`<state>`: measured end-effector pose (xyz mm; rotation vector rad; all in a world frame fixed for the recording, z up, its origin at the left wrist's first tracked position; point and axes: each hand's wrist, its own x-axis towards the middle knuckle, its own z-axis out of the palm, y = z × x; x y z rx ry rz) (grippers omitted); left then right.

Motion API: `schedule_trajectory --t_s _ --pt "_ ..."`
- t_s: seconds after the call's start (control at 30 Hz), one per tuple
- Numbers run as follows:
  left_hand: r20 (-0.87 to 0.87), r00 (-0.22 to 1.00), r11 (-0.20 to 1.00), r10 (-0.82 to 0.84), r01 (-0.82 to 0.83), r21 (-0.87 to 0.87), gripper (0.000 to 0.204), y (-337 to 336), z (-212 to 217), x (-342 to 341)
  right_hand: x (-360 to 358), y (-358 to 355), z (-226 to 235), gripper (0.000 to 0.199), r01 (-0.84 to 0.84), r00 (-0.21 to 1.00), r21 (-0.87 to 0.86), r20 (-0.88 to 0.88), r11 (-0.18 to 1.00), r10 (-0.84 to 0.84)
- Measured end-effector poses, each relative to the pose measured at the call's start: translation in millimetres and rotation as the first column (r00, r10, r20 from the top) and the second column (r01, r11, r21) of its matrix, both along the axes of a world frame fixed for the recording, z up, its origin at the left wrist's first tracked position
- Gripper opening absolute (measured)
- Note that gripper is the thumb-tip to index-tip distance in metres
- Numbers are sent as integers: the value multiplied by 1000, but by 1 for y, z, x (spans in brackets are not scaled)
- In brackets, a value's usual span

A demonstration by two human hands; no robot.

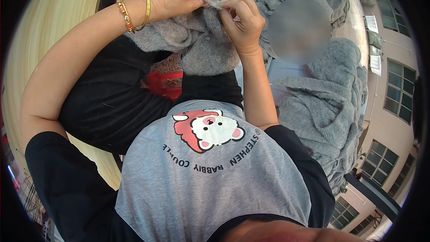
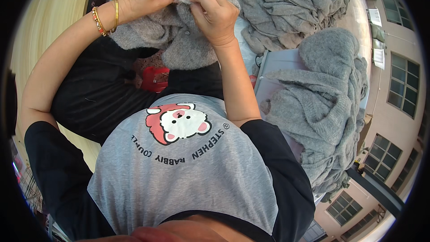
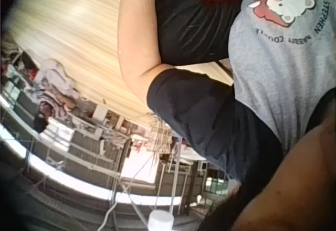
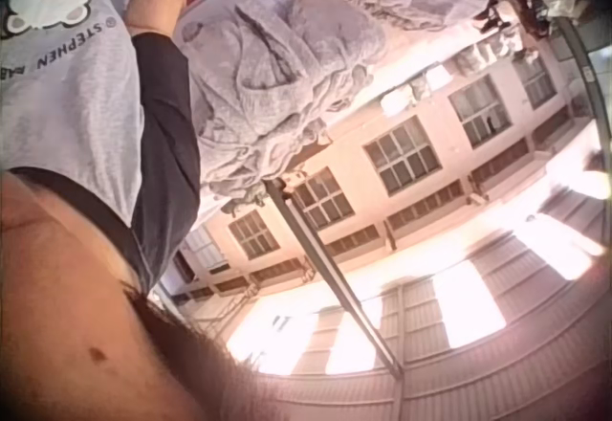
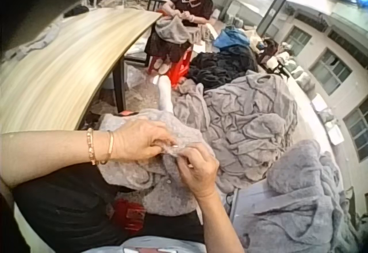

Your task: Inspecting and manipulating small components on grey garments in a factory setting.

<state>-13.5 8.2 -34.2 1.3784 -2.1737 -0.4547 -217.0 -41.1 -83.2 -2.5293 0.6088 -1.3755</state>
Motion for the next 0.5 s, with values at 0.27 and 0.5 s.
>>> schedule_trajectory --t_s 0.27,0.5 --pt "-32 996 992 85 -87 -89 19 -8 -8 7 1 -7 1 13 -24 987 188 162 982 -6" --pt "-382 820 788 426 -130 601 16 -15 -9 17 -3 -4 6 15 81 980 625 91 776 -175"
